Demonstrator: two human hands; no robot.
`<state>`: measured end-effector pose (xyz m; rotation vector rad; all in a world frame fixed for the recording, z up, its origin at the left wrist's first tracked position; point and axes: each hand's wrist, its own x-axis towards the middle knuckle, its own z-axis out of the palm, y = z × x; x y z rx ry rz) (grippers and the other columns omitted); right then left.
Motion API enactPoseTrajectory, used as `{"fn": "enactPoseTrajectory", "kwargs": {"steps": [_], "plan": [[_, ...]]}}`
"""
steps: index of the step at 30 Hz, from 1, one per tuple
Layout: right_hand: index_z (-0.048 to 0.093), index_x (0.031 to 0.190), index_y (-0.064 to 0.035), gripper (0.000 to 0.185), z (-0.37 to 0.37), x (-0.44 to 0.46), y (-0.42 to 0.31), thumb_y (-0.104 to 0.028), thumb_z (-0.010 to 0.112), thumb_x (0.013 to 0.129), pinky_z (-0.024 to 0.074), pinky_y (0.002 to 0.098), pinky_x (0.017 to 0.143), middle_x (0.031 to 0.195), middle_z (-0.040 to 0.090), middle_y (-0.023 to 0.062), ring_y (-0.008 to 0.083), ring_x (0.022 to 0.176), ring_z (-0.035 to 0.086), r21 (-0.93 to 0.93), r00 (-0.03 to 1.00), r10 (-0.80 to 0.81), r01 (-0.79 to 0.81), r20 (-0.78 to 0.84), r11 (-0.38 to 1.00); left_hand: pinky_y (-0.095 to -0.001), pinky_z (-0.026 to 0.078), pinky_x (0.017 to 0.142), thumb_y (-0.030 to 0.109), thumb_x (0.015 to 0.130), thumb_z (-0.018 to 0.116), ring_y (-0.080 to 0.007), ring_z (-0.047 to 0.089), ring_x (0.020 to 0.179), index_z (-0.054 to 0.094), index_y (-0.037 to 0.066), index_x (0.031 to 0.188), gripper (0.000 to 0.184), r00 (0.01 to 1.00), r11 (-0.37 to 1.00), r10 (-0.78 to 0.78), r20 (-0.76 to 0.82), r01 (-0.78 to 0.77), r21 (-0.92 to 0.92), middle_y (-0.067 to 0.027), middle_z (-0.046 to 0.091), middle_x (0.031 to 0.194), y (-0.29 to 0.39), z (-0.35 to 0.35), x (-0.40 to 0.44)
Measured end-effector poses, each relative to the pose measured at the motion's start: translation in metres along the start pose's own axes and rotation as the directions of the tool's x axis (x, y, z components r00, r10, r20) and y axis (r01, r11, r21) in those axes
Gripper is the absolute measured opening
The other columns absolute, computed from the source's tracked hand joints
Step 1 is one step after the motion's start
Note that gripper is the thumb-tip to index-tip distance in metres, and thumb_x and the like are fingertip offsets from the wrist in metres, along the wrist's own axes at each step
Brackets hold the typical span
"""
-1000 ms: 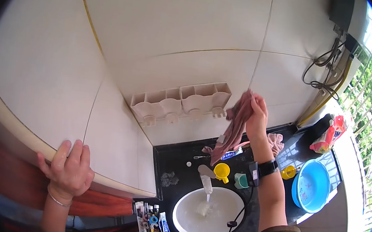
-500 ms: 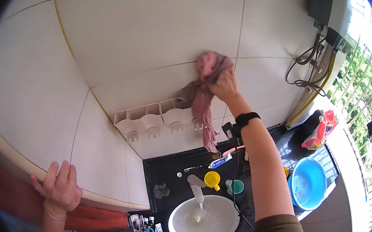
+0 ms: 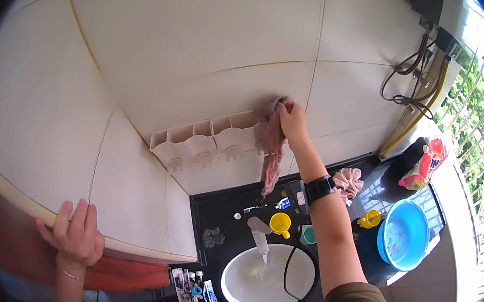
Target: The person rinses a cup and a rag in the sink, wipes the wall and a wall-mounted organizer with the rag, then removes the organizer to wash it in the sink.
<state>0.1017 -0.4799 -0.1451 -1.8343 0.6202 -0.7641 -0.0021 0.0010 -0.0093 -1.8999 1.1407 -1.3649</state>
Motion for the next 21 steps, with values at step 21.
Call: {"fn": "enactPoseTrajectory", "kwargs": {"steps": [21], "plan": [[0.051,0.102,-0.0065,0.018,-0.056,0.003,-0.075,-0.020,0.041,0.098,0.0528,0.0350,0.078,0.099,0.061,0.0102,0.0217,0.090,0.061,0.706,0.849,-0.120,0.499,-0.515,0.503,-0.0555,0.001,0.110,0.025,0.074,0.045,-0.0209,0.051,0.107,0.070,0.013,0.086,0.030,0.997,0.997,-0.079,-0.017,0.079,0.010,0.0000,0.062,0.104,0.004,0.001,0.000]]}}
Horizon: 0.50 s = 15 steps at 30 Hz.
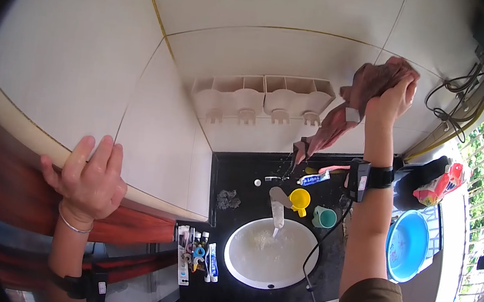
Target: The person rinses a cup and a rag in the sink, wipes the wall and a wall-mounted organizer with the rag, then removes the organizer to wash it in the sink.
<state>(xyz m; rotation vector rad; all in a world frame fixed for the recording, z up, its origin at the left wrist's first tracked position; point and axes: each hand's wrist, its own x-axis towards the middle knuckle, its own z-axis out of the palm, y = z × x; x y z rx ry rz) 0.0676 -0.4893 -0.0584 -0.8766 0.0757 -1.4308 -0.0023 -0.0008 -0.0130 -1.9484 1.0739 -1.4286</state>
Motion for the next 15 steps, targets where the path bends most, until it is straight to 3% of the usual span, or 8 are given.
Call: {"fn": "enactPoseTrajectory", "kwargs": {"steps": [3,5,6,9,12,15], "plan": [[0.051,0.106,-0.0065,0.018,0.035,0.012,-0.053,-0.019,0.041,0.097,0.0532,0.0363,0.079,0.098,0.062,0.0101,0.0223,0.091,0.061,0.103,0.998,-0.032,0.026,0.057,0.994,-0.0534,0.000,0.111,0.023,0.074,0.046,-0.0210,0.052,0.107,0.070,0.013,0.088,0.029,1.000,1.000,0.001,-0.005,-0.001,-0.018,0.0002,0.062,0.105,0.000,0.000,0.002],[0.050,0.108,-0.0059,0.018,0.045,0.024,-0.064,-0.016,0.040,0.097,0.0537,0.0365,0.078,0.099,0.061,0.0112,0.0233,0.091,0.061,0.170,0.980,0.003,-0.038,0.197,0.985,-0.0532,0.000,0.111,0.023,0.074,0.047,-0.0211,0.052,0.107,0.070,0.014,0.088,0.029,1.000,0.999,-0.009,0.009,0.010,-0.034,0.0002,0.062,0.106,0.001,-0.002,0.001],[0.051,0.105,-0.0045,0.018,0.047,0.032,-0.057,-0.015,0.039,0.097,0.0539,0.0367,0.078,0.097,0.061,0.0119,0.0246,0.091,0.061,0.082,0.972,0.001,-0.021,0.234,0.996,-0.0521,0.000,0.111,0.022,0.075,0.047,-0.0207,0.052,0.108,0.070,0.013,0.090,0.029,1.000,1.000,-0.014,0.005,0.014,-0.022,0.0007,0.062,0.106,0.001,-0.002,0.002],[0.054,0.102,-0.0036,0.018,0.034,0.030,-0.051,-0.013,0.039,0.096,0.0538,0.0364,0.078,0.096,0.060,0.0115,0.0250,0.090,0.061,-0.141,0.975,0.067,-0.038,0.211,0.989,-0.0498,0.001,0.111,0.020,0.076,0.047,-0.0197,0.052,0.109,0.070,0.014,0.092,0.029,1.000,0.999,-0.008,0.026,0.009,-0.039,0.0021,0.063,0.107,0.001,-0.002,-0.002],[0.055,0.100,-0.0037,0.018,0.010,0.004,-0.052,-0.014,0.041,0.095,0.0532,0.0356,0.079,0.097,0.059,0.0100,0.0240,0.089,0.061,-0.054,0.976,0.178,-0.173,0.124,0.984,-0.0471,0.000,0.112,0.017,0.077,0.047,-0.0184,0.053,0.109,0.070,0.015,0.094,0.028,1.000,1.000,-0.005,0.018,0.006,-0.017,0.0040,0.064,0.106,0.000,0.000,-0.001],[0.056,0.102,-0.0028,0.019,-0.013,-0.021,-0.059,-0.015,0.042,0.096,0.0531,0.0354,0.079,0.098,0.059,0.0102,0.0236,0.086,0.061,-0.059,0.991,0.007,0.001,0.131,0.998,-0.0453,0.000,0.112,0.015,0.078,0.048,-0.0172,0.054,0.109,0.071,0.016,0.096,0.029,0.999,1.000,-0.001,0.045,0.001,0.000,0.0056,0.064,0.105,-0.004,0.000,-0.005]]}}
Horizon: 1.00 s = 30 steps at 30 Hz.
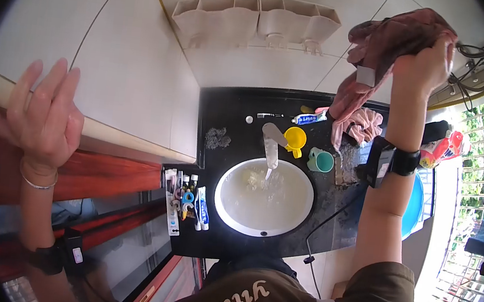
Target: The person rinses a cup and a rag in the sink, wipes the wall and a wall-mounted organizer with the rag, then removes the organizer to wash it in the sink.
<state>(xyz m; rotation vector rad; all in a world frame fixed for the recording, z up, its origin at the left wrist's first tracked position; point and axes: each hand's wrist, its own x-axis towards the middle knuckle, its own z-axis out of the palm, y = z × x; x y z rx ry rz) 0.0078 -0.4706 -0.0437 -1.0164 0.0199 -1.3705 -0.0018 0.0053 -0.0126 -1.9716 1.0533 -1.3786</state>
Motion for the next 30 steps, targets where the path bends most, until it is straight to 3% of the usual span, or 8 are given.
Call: {"fn": "enactPoseTrajectory", "kwargs": {"steps": [6,9,11,14,17,20,25,30], "plan": [[0.049,0.113,0.0013,0.028,-0.018,-0.020,-0.096,-0.018,0.035,0.098,0.0515,0.0356,0.083,0.103,0.061,0.0125,0.0241,0.092,0.061,-0.022,0.894,0.103,-0.103,0.437,0.994,-0.0428,0.003,0.112,0.016,0.080,0.049,-0.0145,0.054,0.109,0.071,0.019,0.096,0.028,0.999,0.998,-0.041,0.036,0.042,-0.040,0.0077,0.065,0.104,-0.003,0.006,-0.009],[0.043,0.123,0.0051,0.038,-0.007,-0.085,-0.137,-0.021,0.032,0.098,0.0483,0.0356,0.086,0.105,0.061,0.0145,0.0243,0.093,0.060,-0.066,0.916,0.362,-0.356,0.174,0.932,-0.0423,0.004,0.112,0.018,0.081,0.049,-0.0142,0.054,0.109,0.070,0.019,0.097,0.027,1.000,1.000,-0.005,0.020,0.005,-0.012,0.0076,0.065,0.105,-0.004,0.003,-0.005],[0.046,0.118,0.0060,0.041,-0.037,-0.123,-0.135,-0.026,0.034,0.097,0.0464,0.0324,0.084,0.099,0.061,0.0143,0.0233,0.086,0.060,-0.071,0.583,0.605,-0.686,0.542,0.724,-0.0428,0.005,0.112,0.020,0.082,0.049,-0.0145,0.053,0.110,0.070,0.019,0.097,0.027,0.999,1.000,0.000,-0.034,0.000,-0.007,0.0071,0.065,0.106,-0.001,0.005,-0.003],[0.050,0.120,-0.0031,0.036,-0.072,-0.183,-0.088,-0.026,0.045,0.093,0.0444,0.0247,0.076,0.083,0.055,0.0044,0.0123,0.079,0.055,-0.596,0.199,0.887,-0.677,0.416,0.431,-0.0438,0.005,0.111,0.021,0.082,0.048,-0.0151,0.052,0.111,0.070,0.018,0.097,0.027,1.000,1.000,0.003,-0.028,-0.003,-0.004,0.0060,0.064,0.107,0.000,0.002,0.000],[0.041,0.133,-0.0069,0.052,-0.170,-0.269,0.024,-0.025,0.052,0.086,0.0484,0.0391,0.074,0.093,0.057,0.0178,0.0304,0.083,0.060,-0.940,0.367,0.871,0.031,0.327,0.340,-0.0455,0.004,0.111,0.023,0.083,0.046,-0.0168,0.052,0.111,0.070,0.017,0.096,0.028,0.999,0.999,-0.005,-0.042,0.004,-0.032,0.0043,0.064,0.106,0.001,0.001,0.002],[0.027,0.142,-0.0169,0.064,-0.207,-0.315,0.071,-0.023,0.053,0.084,0.0485,0.0491,0.072,0.101,0.053,0.0250,0.0418,0.085,0.059,-0.971,0.407,0.892,0.206,0.198,0.122,-0.0451,0.000,0.112,0.022,0.081,0.046,-0.0178,0.050,0.114,0.069,0.017,0.101,0.031,1.000,0.999,-0.011,-0.010,0.010,-0.037,0.0036,0.064,0.109,0.001,0.001,0.001],[0.027,0.142,-0.0222,0.065,-0.211,-0.339,0.073,-0.021,0.054,0.084,0.0488,0.0495,0.071,0.100,0.055,0.0189,0.0406,0.084,0.060,-0.981,0.454,0.889,0.192,0.058,-0.034,-0.0474,0.000,0.112,0.020,0.079,0.047,-0.0204,0.049,0.115,0.069,0.014,0.100,0.031,0.999,0.998,-0.008,-0.045,0.005,-0.064,0.0014,0.063,0.108,0.004,-0.001,0.002],[0.043,0.128,-0.0075,0.048,-0.217,-0.330,0.074,-0.027,0.052,0.086,0.0487,0.0440,0.074,0.098,0.058,0.0186,0.0356,0.084,0.060,-0.983,0.529,0.845,-0.100,0.078,0.153,-0.0510,0.003,0.111,0.023,0.077,0.048,-0.0206,0.051,0.111,0.069,0.013,0.091,0.027,0.998,0.998,-0.026,-0.060,0.023,-0.051,0.0011,0.063,0.104,0.006,-0.004,0.006]]}}
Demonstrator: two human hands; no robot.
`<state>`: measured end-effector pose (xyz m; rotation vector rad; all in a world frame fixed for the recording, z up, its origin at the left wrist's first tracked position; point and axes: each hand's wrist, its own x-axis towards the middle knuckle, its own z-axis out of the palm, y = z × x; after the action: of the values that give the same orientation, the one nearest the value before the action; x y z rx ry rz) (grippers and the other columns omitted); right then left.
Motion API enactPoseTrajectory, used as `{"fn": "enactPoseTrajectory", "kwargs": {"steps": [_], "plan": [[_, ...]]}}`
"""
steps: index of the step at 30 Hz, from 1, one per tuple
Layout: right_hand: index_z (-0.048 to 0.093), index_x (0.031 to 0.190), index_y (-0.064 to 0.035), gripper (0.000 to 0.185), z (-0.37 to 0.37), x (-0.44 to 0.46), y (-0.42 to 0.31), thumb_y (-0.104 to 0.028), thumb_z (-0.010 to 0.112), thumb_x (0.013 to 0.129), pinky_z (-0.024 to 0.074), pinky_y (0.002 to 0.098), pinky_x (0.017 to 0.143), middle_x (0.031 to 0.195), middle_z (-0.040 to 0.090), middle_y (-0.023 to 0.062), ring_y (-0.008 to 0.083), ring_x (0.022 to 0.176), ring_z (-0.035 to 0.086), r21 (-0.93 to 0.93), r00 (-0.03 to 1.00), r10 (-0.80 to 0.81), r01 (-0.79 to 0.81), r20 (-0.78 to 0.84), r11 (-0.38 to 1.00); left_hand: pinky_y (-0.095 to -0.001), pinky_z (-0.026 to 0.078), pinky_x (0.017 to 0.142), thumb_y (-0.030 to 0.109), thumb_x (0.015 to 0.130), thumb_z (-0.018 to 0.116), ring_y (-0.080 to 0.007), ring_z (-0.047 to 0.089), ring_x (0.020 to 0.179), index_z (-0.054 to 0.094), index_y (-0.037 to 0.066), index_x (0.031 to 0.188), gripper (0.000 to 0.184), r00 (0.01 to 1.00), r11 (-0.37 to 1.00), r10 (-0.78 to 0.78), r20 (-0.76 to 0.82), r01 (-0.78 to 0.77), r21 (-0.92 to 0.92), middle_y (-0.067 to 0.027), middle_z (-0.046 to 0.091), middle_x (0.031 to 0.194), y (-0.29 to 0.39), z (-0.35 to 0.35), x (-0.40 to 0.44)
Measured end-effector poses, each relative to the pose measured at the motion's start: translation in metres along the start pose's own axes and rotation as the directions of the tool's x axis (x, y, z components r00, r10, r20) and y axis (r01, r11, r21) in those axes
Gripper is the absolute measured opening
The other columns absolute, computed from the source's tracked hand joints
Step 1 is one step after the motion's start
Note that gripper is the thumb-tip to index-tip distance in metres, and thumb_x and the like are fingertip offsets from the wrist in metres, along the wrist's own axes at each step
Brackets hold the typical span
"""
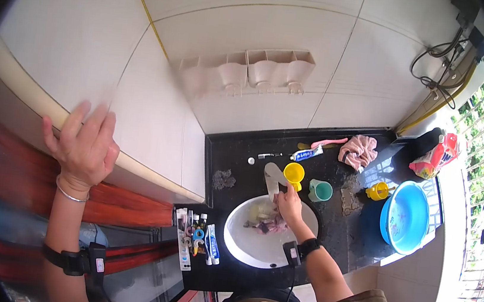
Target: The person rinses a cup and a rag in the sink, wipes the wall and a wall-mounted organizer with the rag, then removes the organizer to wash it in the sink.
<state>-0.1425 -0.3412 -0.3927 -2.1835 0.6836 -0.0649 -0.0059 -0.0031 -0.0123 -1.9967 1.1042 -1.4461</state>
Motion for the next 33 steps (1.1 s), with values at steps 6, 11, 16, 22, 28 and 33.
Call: {"fn": "enactPoseTrajectory", "kwargs": {"steps": [6,11,16,22,28,33], "plan": [[0.052,0.111,-0.0003,0.028,-0.055,-0.045,-0.037,-0.014,0.058,0.087,0.0489,0.0248,0.068,0.087,0.056,0.0037,0.0118,0.078,0.057,0.623,0.756,-0.001,-0.538,0.655,0.568,-0.0541,0.003,0.110,0.023,0.074,0.049,-0.0198,0.051,0.109,0.069,0.012,0.088,0.026,1.000,1.000,0.012,-0.004,-0.012,-0.005,-0.0002,0.063,0.102,-0.001,0.003,0.001],[0.057,0.106,0.0044,0.028,-0.102,-0.040,-0.127,0.002,0.058,0.078,0.0508,0.0282,0.077,0.090,0.060,0.0088,0.0180,0.082,0.062,0.767,0.761,-0.196,-0.530,0.618,0.361,-0.0546,0.004,0.109,0.025,0.074,0.049,-0.0194,0.051,0.108,0.068,0.012,0.085,0.026,1.000,1.000,0.023,-0.017,-0.023,0.019,-0.0010,0.063,0.102,-0.003,0.001,0.002],[0.055,0.114,0.0050,0.026,-0.163,-0.005,-0.233,-0.006,0.047,0.092,0.0433,0.0314,0.093,0.112,0.060,0.0146,0.0203,0.104,0.057,0.985,0.915,-0.403,0.055,0.017,0.166,-0.0568,0.003,0.109,0.025,0.075,0.047,-0.0228,0.049,0.110,0.068,0.010,0.090,0.030,0.998,0.998,0.064,0.014,-0.065,0.028,-0.0045,0.061,0.105,-0.006,0.001,0.001],[0.057,0.116,0.0024,0.028,-0.188,0.077,-0.307,-0.009,0.049,0.092,0.0367,0.0314,0.099,0.130,0.047,0.0153,0.0235,0.119,0.047,0.634,0.670,-0.656,0.683,-0.347,0.363,-0.0580,0.003,0.108,0.028,0.076,0.044,-0.0222,0.050,0.108,0.068,0.011,0.087,0.031,0.997,0.997,0.076,0.018,-0.076,0.033,-0.0042,0.062,0.101,-0.006,0.000,0.003],[0.043,0.128,0.0023,0.045,-0.098,0.143,-0.373,-0.006,0.055,0.086,0.0408,0.0316,0.096,0.121,0.047,0.0170,0.0289,0.109,0.054,0.162,0.361,-0.908,0.929,-0.213,0.331,-0.0560,0.005,0.107,0.029,0.076,0.049,-0.0163,0.050,0.106,0.066,0.015,0.076,0.022,0.996,0.995,0.084,0.010,-0.085,0.059,0.0015,0.064,0.092,-0.006,0.001,0.007],[0.053,0.111,-0.0007,0.048,-0.055,0.152,-0.350,-0.025,0.068,0.073,0.0452,0.0381,0.084,0.106,0.052,0.0178,0.0285,0.095,0.059,-0.354,0.402,-0.915,0.852,-0.031,0.386,-0.0559,0.006,0.107,0.028,0.076,0.050,-0.0152,0.051,0.106,0.065,0.017,0.075,0.018,0.997,0.995,0.077,-0.026,-0.075,0.065,0.0028,0.063,0.087,-0.007,0.004,0.006]]}}
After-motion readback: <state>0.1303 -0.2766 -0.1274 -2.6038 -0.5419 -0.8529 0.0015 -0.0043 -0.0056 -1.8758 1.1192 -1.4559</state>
